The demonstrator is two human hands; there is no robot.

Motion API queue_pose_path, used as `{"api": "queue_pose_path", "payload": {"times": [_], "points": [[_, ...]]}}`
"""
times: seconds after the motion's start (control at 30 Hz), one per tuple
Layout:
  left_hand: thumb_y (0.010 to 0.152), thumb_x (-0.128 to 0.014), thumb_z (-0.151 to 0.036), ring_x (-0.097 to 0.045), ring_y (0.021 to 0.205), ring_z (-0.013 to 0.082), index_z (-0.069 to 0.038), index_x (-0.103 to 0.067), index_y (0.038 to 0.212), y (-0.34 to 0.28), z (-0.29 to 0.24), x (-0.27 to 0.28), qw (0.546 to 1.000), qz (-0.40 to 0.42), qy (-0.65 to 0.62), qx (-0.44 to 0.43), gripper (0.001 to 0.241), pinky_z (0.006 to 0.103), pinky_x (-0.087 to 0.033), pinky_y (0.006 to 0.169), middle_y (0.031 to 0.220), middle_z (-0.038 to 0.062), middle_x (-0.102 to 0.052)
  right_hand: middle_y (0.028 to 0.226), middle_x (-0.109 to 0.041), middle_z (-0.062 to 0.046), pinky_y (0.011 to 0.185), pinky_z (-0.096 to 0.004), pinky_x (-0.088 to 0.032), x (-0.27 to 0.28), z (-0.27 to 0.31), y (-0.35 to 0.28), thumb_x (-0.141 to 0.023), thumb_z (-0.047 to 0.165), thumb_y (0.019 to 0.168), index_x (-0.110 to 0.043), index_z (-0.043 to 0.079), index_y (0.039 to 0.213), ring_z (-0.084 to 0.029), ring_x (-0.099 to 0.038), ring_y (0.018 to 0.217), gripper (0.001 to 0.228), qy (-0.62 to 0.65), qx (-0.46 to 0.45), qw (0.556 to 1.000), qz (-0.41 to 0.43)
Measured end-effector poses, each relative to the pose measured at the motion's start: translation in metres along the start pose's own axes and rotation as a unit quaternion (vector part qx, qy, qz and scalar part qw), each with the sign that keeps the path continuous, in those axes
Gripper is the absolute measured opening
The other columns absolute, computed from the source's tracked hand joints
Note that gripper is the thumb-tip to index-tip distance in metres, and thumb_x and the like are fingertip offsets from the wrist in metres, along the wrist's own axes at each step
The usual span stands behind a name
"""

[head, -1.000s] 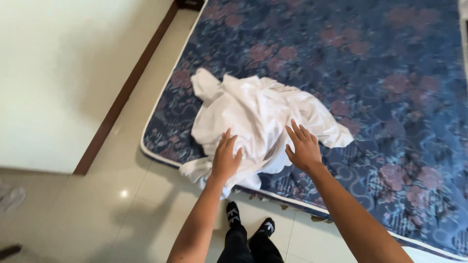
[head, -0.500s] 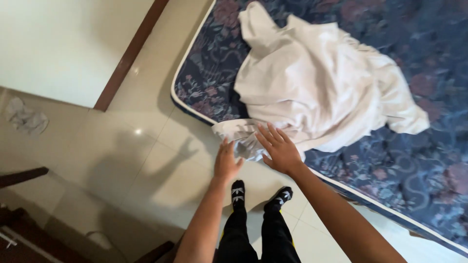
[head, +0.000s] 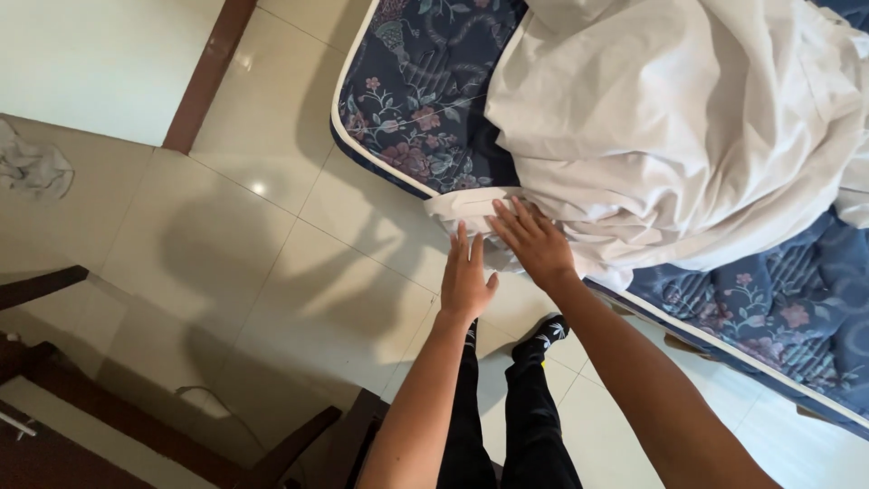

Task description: The person folds a white sheet on a floral-patterned mattress and places it on a nearby table. They then spread a white fitted sheet over the mattress, smoothing it out and tucking the edges under.

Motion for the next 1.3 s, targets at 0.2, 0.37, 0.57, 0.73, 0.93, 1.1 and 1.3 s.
{"api": "queue_pose_path", "payload": {"times": [0.2,0.37,0.57,0.73,0.93,1.1,1.3], "points": [[0.086,-0.077,-0.020,-0.021,0.155,0.0428,-0.004,-0.037,0.154,-0.002,0.005,0.007,1.000,-0.025,-0.017,0.004,0.080,0.0462,-0.030,0.122,0.170,0.021,-0.009,0.171,-0.021,-0.005,0.124,-0.042,-0.024,-0.002,0.002,0.006,-0.054,0.023,0.096,-0.033,0.013,0.160,-0.023,-0.023,0.156,0.068,0.032,0.008,0.996,-0.084],[0.086,-0.077,-0.020,-0.020,0.154,0.0446,-0.003,-0.036,0.154,-0.002,0.013,0.003,0.999,-0.037,-0.029,-0.001,0.081,0.0474,-0.030,0.122,0.170,0.023,-0.008,0.161,-0.044,-0.009,0.122,-0.045,-0.029,0.009,0.005,0.003,-0.055,0.019,0.094,-0.056,0.005,0.144,-0.024,-0.034,0.152,0.053,0.028,0.003,0.984,-0.173],[0.081,-0.084,-0.025,-0.020,0.153,0.0480,-0.004,-0.030,0.157,-0.011,-0.002,0.017,0.997,-0.054,-0.045,-0.025,0.096,0.0511,-0.031,0.121,0.168,0.024,-0.010,0.148,-0.060,-0.010,0.124,-0.044,-0.031,0.034,-0.001,-0.013,-0.058,0.016,0.091,-0.065,0.001,0.135,-0.025,-0.045,0.148,0.047,0.106,-0.004,0.966,-0.237],[0.070,-0.093,-0.030,-0.019,0.152,0.0494,-0.005,-0.020,0.159,-0.016,-0.043,0.054,0.991,-0.094,-0.079,-0.050,0.118,0.0563,-0.029,0.118,0.167,0.025,-0.013,0.148,-0.062,-0.009,0.123,-0.046,-0.033,0.085,-0.027,-0.046,-0.064,0.010,0.086,-0.069,0.004,0.132,-0.027,-0.048,0.146,0.047,0.181,-0.013,0.933,-0.312],[0.072,-0.092,-0.021,-0.018,0.154,0.0515,-0.006,-0.021,0.161,-0.007,-0.089,0.079,0.965,-0.204,-0.078,-0.142,0.115,0.0576,-0.026,0.123,0.168,0.028,-0.016,0.147,-0.062,-0.007,0.121,-0.048,-0.035,0.132,-0.077,-0.089,-0.070,0.008,0.087,-0.071,0.007,0.128,-0.026,-0.047,0.147,0.041,0.227,-0.047,0.898,-0.375],[0.071,-0.089,-0.014,-0.022,0.153,0.0475,-0.008,-0.030,0.158,0.003,-0.133,0.099,0.963,-0.232,-0.020,-0.139,0.105,0.0583,-0.024,0.122,0.166,0.022,-0.024,0.143,-0.065,-0.003,0.120,-0.048,-0.036,0.162,-0.133,-0.136,-0.074,0.001,0.080,-0.073,0.010,0.126,-0.026,-0.050,0.144,0.047,0.225,-0.102,0.874,-0.418],[0.079,-0.076,0.000,-0.029,0.154,0.0375,-0.015,-0.041,0.157,0.020,-0.215,0.100,0.953,-0.234,0.039,-0.188,0.087,0.0579,-0.026,0.122,0.163,0.011,-0.039,0.140,-0.067,-0.003,0.113,-0.046,-0.042,0.167,-0.206,-0.196,-0.076,0.002,0.082,-0.075,0.012,0.120,-0.026,-0.053,0.142,0.039,0.226,-0.198,0.845,-0.443]]}}
Point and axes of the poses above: each hand's wrist, its own y-axis towards the middle knuckle, its own x-axis out of the back of the hand, z = x × y, the point moved 9 cm from there along y, towards the middle knuckle
